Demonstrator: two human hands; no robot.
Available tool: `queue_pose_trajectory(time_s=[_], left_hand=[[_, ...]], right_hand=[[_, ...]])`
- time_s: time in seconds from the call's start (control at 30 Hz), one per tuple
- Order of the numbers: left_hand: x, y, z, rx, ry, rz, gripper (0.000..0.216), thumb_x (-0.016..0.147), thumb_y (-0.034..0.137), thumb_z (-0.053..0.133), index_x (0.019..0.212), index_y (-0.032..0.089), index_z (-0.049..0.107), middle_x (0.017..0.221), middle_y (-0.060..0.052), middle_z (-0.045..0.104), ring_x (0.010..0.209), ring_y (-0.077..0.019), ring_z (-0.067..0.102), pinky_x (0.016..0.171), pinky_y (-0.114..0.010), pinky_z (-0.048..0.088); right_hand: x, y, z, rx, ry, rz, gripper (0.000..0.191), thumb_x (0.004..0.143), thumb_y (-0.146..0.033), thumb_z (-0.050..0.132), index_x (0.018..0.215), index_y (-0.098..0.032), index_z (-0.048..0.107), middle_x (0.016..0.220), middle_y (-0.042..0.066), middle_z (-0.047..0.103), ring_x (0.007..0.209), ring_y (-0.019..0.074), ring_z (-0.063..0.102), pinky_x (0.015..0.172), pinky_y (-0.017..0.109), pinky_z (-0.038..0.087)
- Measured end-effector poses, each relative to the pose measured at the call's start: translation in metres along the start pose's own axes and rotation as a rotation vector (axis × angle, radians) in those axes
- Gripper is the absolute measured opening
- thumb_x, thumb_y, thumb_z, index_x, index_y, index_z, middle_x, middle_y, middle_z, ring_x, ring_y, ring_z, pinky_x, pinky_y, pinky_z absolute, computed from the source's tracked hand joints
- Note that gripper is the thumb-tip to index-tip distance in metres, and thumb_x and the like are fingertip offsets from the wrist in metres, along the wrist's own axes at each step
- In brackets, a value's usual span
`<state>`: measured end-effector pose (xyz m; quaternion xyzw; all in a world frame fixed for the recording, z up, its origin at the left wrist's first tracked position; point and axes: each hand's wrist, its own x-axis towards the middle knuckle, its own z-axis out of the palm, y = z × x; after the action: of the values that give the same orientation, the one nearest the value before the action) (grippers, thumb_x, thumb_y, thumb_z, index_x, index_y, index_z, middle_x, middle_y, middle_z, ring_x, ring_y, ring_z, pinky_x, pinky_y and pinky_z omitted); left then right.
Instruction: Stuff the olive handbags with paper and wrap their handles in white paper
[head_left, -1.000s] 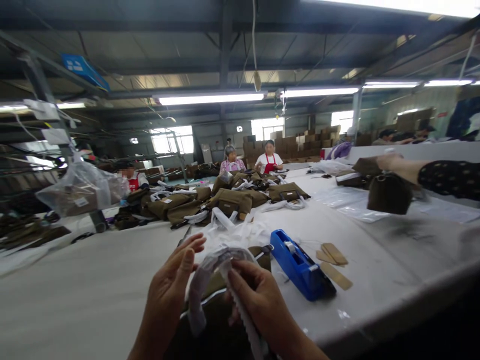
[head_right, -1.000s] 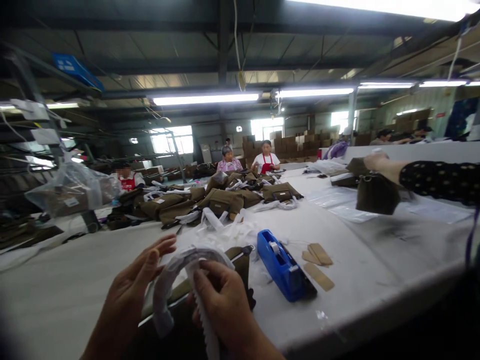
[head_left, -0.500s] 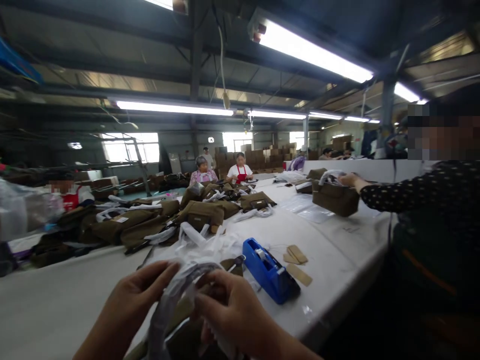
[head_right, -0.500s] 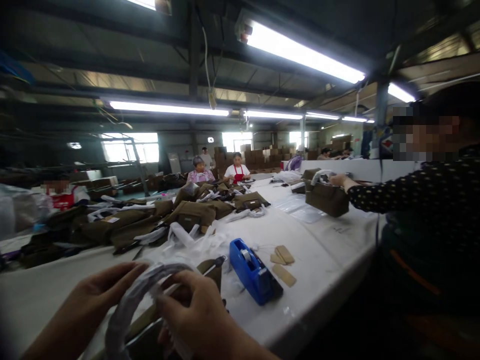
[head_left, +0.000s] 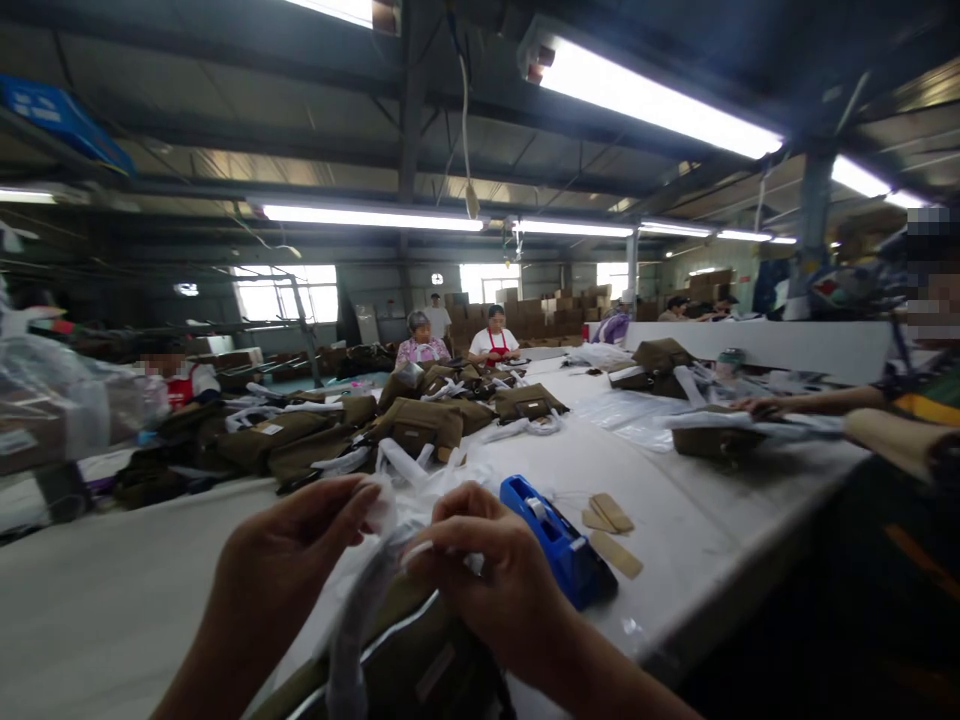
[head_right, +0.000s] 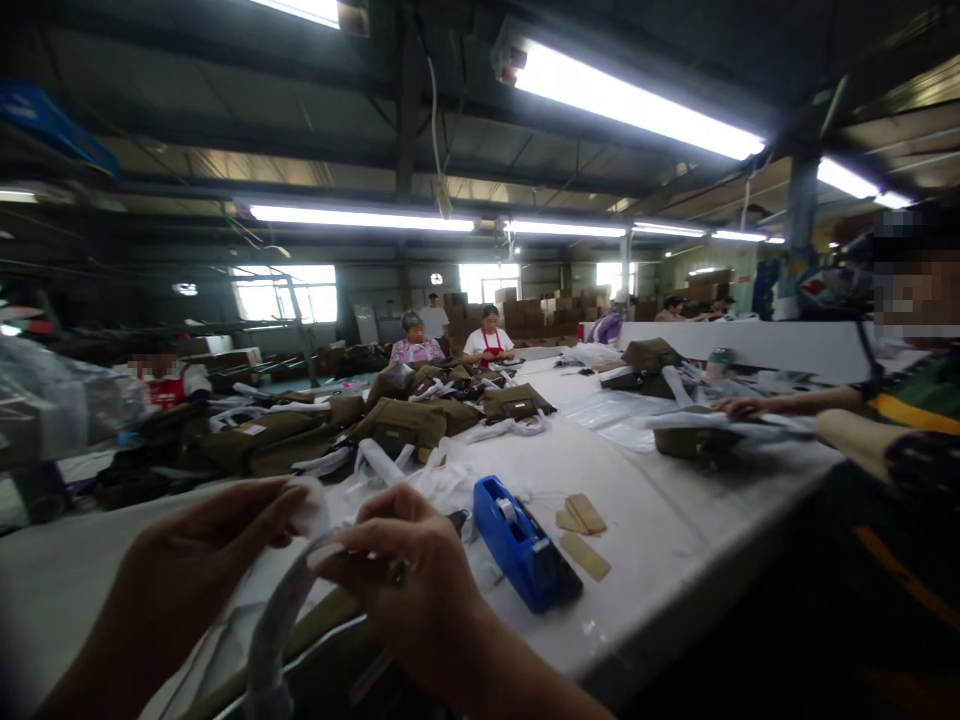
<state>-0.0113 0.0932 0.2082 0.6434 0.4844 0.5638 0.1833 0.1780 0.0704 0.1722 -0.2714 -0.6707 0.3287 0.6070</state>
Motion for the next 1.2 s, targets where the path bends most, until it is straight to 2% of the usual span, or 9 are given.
queue_pose_trajectory(time_s=[0.17,0.3,0.43,0.57,0.67,0.8,0.93,1.1,1.2], left_hand=[[0.002,0.004,0.001,-0.021,-0.028,0.146,0.026,0.077,0.044,0.077,0.087,0.02,0.08,0.066,0.001,0.075,0.05,-0.0126,0.066,0.05,-0.017,0.055],[-0.004,0.001,0.001,0.058,0.028,0.242,0.018,0.081,0.037,0.076,0.091,0.022,0.08,0.068,0.004,0.076,0.049,-0.01,0.068,0.049,-0.012,0.054],[-0.012,-0.003,0.001,0.242,0.082,0.556,0.011,0.086,0.028,0.074,0.094,0.023,0.08,0.084,0.003,0.081,0.067,-0.0109,0.076,0.065,-0.01,0.057],[-0.022,0.004,-0.005,0.345,0.013,0.822,0.017,0.093,0.022,0.066,0.105,0.021,0.078,0.104,-0.002,0.08,0.089,-0.0132,0.077,0.085,-0.012,0.056],[-0.028,0.011,-0.01,0.312,-0.057,0.75,0.02,0.095,0.022,0.062,0.11,0.024,0.076,0.105,0.0,0.08,0.087,-0.0128,0.077,0.08,-0.011,0.057],[-0.029,0.008,-0.012,0.152,-0.097,0.404,0.018,0.095,0.032,0.063,0.108,0.029,0.075,0.082,0.006,0.08,0.062,-0.0113,0.076,0.057,-0.011,0.058],[-0.023,0.005,-0.009,0.025,-0.129,0.171,0.028,0.085,0.04,0.074,0.112,0.029,0.074,0.087,0.004,0.081,0.064,-0.015,0.076,0.058,-0.016,0.062],[-0.022,0.014,-0.003,0.022,-0.052,0.196,0.034,0.078,0.037,0.081,0.11,0.031,0.075,0.087,0.005,0.081,0.074,-0.0141,0.077,0.067,-0.013,0.061],[-0.024,0.016,-0.001,0.039,0.024,0.246,0.026,0.079,0.035,0.08,0.104,0.03,0.077,0.088,0.005,0.081,0.073,-0.0129,0.077,0.068,-0.013,0.061]], right_hand=[[0.007,0.004,0.009,0.148,-0.055,0.194,0.024,0.088,-0.04,0.072,0.093,-0.017,0.077,0.081,0.003,0.07,0.058,0.0079,0.055,0.051,0.017,0.042],[0.01,0.01,0.013,0.177,-0.051,0.278,0.034,0.088,-0.045,0.071,0.08,-0.013,0.074,0.062,0.001,0.065,0.045,0.0056,0.05,0.041,0.014,0.035],[0.015,0.009,0.013,0.202,-0.065,0.304,0.036,0.087,-0.046,0.071,0.077,-0.011,0.073,0.06,0.001,0.065,0.04,0.0047,0.049,0.036,0.012,0.034],[0.016,0.008,0.015,0.312,-0.086,0.28,0.033,0.086,-0.044,0.073,0.078,-0.012,0.074,0.062,0.0,0.066,0.041,0.0037,0.05,0.037,0.011,0.037],[0.014,0.009,0.017,0.384,-0.088,0.239,0.033,0.087,-0.044,0.072,0.078,-0.012,0.074,0.066,0.001,0.068,0.043,0.0041,0.053,0.04,0.011,0.042],[0.012,0.011,0.019,0.364,-0.06,0.202,0.028,0.086,-0.042,0.074,0.085,-0.014,0.076,0.07,0.001,0.071,0.047,0.0068,0.059,0.044,0.013,0.047],[0.012,0.012,0.018,0.141,-0.017,0.118,0.022,0.087,-0.039,0.074,0.085,-0.017,0.074,0.066,-0.002,0.068,0.048,0.008,0.061,0.046,0.014,0.047],[0.014,0.011,0.007,-0.303,0.159,-0.345,0.015,0.089,-0.027,0.073,0.101,-0.019,0.068,0.09,0.001,0.069,0.063,0.0078,0.063,0.059,0.017,0.05],[0.017,0.006,-0.002,-0.455,0.085,-0.646,0.009,0.096,-0.017,0.063,0.101,-0.02,0.07,0.095,0.003,0.067,0.077,0.0099,0.065,0.068,0.019,0.049]])
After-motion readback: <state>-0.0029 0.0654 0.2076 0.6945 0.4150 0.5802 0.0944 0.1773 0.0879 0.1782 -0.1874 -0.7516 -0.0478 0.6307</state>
